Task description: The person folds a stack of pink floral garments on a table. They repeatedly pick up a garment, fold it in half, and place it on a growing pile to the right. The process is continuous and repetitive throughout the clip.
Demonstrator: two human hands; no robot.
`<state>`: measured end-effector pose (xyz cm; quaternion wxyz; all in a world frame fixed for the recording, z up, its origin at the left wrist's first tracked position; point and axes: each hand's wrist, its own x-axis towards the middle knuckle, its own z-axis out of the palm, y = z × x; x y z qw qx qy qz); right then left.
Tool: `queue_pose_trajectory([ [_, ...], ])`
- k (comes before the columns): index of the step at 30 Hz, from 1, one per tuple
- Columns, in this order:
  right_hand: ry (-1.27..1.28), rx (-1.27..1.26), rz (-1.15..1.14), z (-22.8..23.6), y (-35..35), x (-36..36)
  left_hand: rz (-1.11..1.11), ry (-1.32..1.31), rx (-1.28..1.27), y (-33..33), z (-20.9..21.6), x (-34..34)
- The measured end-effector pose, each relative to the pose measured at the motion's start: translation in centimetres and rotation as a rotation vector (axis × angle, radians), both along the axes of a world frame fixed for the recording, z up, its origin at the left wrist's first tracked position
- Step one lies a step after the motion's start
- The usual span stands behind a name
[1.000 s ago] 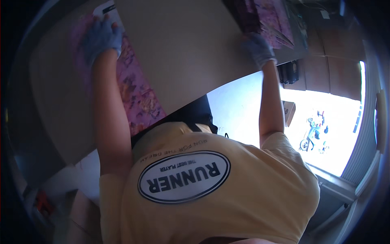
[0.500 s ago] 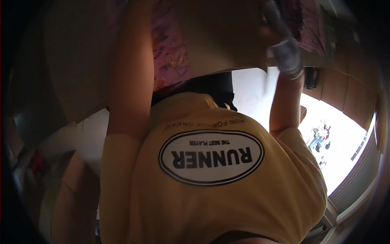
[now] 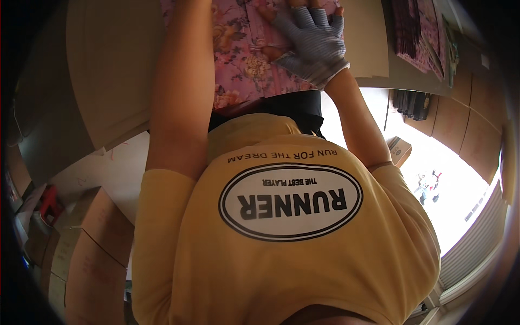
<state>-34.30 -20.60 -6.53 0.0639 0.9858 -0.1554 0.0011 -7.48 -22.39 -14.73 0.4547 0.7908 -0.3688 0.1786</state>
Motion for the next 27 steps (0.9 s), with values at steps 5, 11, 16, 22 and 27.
queue_pose_trajectory([
  [5, 0.024, 0.002, -0.017, -0.6, -0.7, -0.4, -0.202, -0.241, -0.174, -1.0, -0.5, -0.2],
  [11, 0.003, 0.021, 0.008, -1.8, -0.6, -0.8, -0.228, -0.092, -0.153, -0.9, -0.3, -0.7],
  [16, -0.014, 0.187, 0.027, -2.1, -1.2, -0.7, -0.069, -0.257, 0.409, 0.1, -0.3, -4.2],
  [22, -0.104, 0.035, 0.0, -2.5, -0.8, -0.6, -0.035, -0.2, 0.742, 0.1, 1.4, -5.1],
  [27, -0.097, 0.13, 0.003, -3.7, -1.0, -0.8, -0.011, -0.291, 0.727, 0.4, -0.4, -4.5],
])
